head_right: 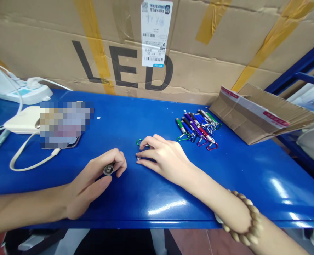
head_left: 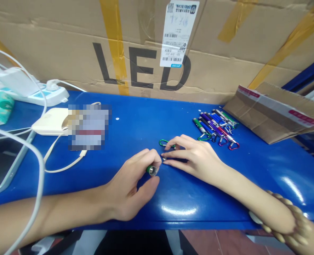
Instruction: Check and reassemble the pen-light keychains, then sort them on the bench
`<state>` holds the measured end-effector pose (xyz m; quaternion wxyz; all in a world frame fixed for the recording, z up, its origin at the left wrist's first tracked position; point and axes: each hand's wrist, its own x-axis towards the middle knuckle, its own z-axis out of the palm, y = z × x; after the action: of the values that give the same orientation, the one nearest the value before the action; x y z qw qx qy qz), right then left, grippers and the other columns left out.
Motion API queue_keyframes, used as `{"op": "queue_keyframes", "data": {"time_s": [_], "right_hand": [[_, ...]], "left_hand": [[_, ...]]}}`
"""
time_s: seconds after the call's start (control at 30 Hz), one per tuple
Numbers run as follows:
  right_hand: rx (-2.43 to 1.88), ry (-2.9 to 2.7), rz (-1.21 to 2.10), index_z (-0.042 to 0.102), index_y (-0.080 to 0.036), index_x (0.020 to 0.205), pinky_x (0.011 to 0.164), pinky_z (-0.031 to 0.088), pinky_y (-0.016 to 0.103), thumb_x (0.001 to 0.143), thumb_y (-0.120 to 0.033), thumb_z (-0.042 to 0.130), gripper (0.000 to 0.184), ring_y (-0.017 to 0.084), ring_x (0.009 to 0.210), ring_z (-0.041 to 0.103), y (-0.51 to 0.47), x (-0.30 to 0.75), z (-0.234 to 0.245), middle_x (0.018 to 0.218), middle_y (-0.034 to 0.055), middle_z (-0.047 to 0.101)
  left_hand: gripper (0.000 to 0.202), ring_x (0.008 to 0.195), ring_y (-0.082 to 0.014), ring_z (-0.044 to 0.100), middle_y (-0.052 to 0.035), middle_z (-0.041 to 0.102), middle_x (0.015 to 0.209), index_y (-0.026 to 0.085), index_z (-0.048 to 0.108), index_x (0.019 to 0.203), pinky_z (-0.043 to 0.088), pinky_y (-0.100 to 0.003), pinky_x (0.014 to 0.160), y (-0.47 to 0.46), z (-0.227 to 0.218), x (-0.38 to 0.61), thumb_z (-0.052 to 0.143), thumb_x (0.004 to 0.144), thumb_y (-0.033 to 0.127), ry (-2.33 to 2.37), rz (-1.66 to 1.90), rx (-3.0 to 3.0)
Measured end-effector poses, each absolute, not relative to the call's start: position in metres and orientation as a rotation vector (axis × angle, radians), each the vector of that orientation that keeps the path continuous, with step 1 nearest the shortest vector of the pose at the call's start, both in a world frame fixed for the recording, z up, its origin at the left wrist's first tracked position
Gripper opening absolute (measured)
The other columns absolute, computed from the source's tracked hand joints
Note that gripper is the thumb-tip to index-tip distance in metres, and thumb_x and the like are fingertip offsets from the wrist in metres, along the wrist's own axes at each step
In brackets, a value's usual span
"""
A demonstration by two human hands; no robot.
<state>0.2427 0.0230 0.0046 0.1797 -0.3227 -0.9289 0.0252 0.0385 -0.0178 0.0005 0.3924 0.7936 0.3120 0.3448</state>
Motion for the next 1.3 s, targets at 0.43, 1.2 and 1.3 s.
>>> {"op": "queue_keyframes", "data": {"time_s": [0.43,1.2,1.3], "right_hand": [[-0.953,-2.558,0.059,0.063,-0.019,0.106,0.067,0.050,0.026,0.086,-0.033,0.052,0.028,0.016,0.082,0.059,0.022,0.242,0.004,0.093,0.0047,0.065],[-0.954,-2.606,0.191,0.068,-0.021,0.093,0.071,0.047,0.027,0.088,-0.030,0.049,0.021,0.015,0.082,0.057,0.025,0.240,0.000,0.090,0.0036,0.064],[-0.951,-2.555,0.233,0.069,-0.021,0.087,0.070,0.047,0.027,0.086,-0.028,0.052,0.018,0.014,0.080,0.057,0.025,0.239,-0.002,0.087,0.0027,0.065]], "left_hand": [[0.016,0.076,-0.0154,0.050,-0.0064,0.046,0.099,0.018,0.042,0.095,0.042,-0.033,0.071,-0.013,-0.004,0.043,0.028,0.092,0.024,1.308,0.718,2.441],[0.016,0.087,-0.0155,0.054,-0.0025,0.057,0.093,0.019,0.051,0.099,0.043,-0.031,0.080,0.005,-0.009,0.045,0.038,0.090,0.017,1.312,0.876,2.250],[0.017,0.086,-0.0138,0.055,-0.0006,0.058,0.093,0.020,0.052,0.099,0.044,-0.028,0.080,0.004,-0.006,0.045,0.036,0.091,0.021,1.311,0.866,2.139]]}}
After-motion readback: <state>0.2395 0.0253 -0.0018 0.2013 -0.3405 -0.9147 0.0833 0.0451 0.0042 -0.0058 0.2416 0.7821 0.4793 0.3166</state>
